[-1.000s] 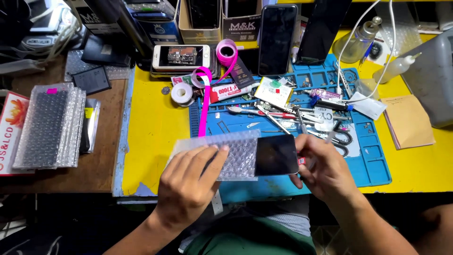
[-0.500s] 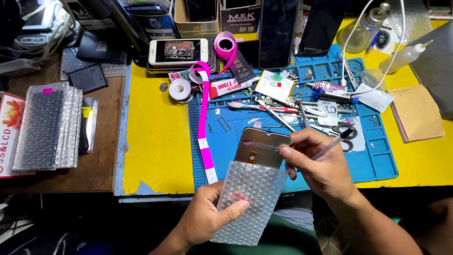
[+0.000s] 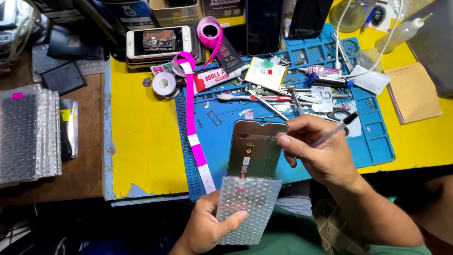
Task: The person is wrapping mobile phone replacement screens in bubble wrap and labeling them with pink tape at a repair bench.
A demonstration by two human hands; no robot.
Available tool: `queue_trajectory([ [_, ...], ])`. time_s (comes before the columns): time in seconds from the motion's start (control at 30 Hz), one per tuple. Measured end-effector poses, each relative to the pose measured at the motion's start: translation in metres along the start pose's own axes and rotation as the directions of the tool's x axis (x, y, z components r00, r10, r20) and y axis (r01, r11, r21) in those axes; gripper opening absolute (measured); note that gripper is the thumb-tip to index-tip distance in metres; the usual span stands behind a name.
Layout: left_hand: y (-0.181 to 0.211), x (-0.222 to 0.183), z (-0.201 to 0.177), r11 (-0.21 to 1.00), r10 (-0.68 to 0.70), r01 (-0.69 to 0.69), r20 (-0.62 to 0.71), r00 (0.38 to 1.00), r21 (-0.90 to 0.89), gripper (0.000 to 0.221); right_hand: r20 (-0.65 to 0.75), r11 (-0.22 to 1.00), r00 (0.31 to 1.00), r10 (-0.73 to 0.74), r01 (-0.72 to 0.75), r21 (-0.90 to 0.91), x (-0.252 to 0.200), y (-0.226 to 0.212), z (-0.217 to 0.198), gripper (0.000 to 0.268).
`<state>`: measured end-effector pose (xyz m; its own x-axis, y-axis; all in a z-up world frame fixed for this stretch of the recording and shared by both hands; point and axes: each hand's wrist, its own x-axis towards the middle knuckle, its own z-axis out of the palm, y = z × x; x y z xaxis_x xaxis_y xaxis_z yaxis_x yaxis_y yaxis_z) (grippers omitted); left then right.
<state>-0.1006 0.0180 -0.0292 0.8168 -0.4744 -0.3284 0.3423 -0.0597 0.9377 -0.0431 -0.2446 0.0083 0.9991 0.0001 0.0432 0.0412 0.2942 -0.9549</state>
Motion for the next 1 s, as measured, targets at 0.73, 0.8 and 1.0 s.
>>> queue_trajectory([
  [0.73,-0.02,-0.006,0.02,0.979,-0.143,0.127,-0.095,0.985,-0.158,0.042,0.104,0.994,0.991,0.085,-0.077,-0.071,0.016,-0.005,0.003,0.015],
  [0.8,-0.021,-0.008,0.021,0.979,-0.101,0.086,-0.076,0.992,-0.186,0.043,0.103,0.993,0.99,0.094,-0.086,-0.074,0.014,-0.003,0.004,0.015],
  [1.0,-0.028,-0.015,0.022,0.986,0.035,-0.044,-0.06,0.998,-0.161,0.03,0.124,0.97,0.967,0.223,-0.208,-0.124,-0.003,0.001,0.007,0.033],
])
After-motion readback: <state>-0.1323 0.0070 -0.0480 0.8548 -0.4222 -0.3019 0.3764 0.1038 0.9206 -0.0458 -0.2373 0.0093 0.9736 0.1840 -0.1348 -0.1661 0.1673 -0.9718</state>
